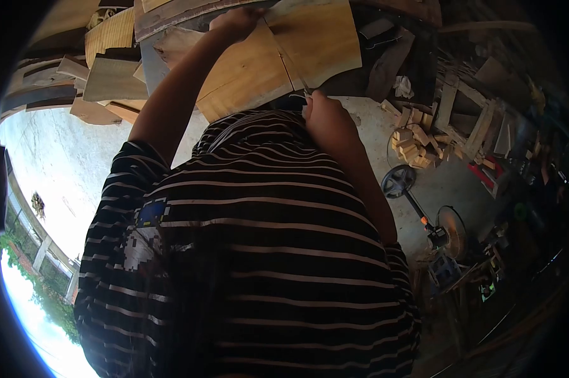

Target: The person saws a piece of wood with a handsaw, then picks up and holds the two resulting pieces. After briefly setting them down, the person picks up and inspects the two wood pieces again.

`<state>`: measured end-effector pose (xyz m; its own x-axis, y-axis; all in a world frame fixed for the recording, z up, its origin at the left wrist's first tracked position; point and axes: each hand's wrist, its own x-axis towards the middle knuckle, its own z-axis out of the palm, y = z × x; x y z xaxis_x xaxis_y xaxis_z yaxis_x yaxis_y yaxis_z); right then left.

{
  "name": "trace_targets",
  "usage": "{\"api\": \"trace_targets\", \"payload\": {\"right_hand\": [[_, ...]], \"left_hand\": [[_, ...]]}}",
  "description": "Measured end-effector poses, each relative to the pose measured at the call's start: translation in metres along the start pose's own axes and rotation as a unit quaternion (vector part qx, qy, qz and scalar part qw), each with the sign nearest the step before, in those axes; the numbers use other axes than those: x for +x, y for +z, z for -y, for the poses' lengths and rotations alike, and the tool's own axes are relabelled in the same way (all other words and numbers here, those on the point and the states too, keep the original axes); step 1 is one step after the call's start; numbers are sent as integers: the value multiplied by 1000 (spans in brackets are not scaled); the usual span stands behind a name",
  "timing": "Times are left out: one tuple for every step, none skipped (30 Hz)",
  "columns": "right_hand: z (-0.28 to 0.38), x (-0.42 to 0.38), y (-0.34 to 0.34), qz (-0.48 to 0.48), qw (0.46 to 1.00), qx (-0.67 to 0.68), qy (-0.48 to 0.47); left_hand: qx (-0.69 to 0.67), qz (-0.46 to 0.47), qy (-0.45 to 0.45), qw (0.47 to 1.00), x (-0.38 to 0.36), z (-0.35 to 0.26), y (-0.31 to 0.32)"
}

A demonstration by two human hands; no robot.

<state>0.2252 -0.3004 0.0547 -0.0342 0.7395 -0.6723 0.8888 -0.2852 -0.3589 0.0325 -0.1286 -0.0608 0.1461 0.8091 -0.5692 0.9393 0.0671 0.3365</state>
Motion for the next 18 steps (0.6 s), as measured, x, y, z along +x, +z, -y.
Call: {"api": "trace_targets", "payload": {"right_hand": [[-2, -4, -2, -1, 1000, -1, -4], [-4, -8, -3, 10, 1000, -10, 4], [-4, -9, -3, 20, 1000, -19, 12], [-4, -9, -3, 18, 1000, -19, 11], [-5, -8, -1, 15, 1000, -22, 12], [-7, -8, 1, 12, 999, -26, 14], [-11, -1, 7, 11, 999, -27, 15], [-17, 13, 17, -21, 1000, -12, 4], [-19, 24, 23, -53, 999, 5, -8], [-17, 33, 23, -49, 999, 4, -8], [-12, 42, 23, -43, 999, 10, -20], [-7, 47, 21, -40, 999, 17, -33], [-6, 44, 20, -40, 998, 20, -35], [-6, 36, 17, -28, 998, 20, -49], [-7, 28, 13, -19, 998, 19, -63], [-10, 17, 9, -23, 998, 17, -62], [-14, 3, 6, -3, 999, 18, -37], [-15, -4, 5, 17, 1000, 20, -11]], "left_hand": [[0, -3, -2, 1000, -5, -5, 0], [17, 1, 5, 1000, -10, -14, 3], [34, 5, 14, 999, -12, -17, 4], [35, 3, 14, 999, -12, -17, 5], [33, -2, 21, 999, -11, -16, 8], [30, -7, 29, 999, -9, -16, 12], [41, 0, 19, 999, -5, -13, 11], [40, 1, 20, 999, -4, -14, 15], [44, -3, 49, 998, -6, -16, 16], [48, -7, 75, 996, -11, -19, 16], [48, -8, 70, 996, -16, -22, 15], [54, 5, 54, 997, -21, -26, 12], [62, 20, 41, 997, -25, -29, 10], [64, 19, 43, 997, -26, -27, 11], [59, 7, 44, 997, -25, -23, 13], [53, -7, 44, 998, -24, -24, 13], [51, -8, 44, 998, -23, -24, 13], [54, 4, 39, 998, -23, -24, 12]]}}
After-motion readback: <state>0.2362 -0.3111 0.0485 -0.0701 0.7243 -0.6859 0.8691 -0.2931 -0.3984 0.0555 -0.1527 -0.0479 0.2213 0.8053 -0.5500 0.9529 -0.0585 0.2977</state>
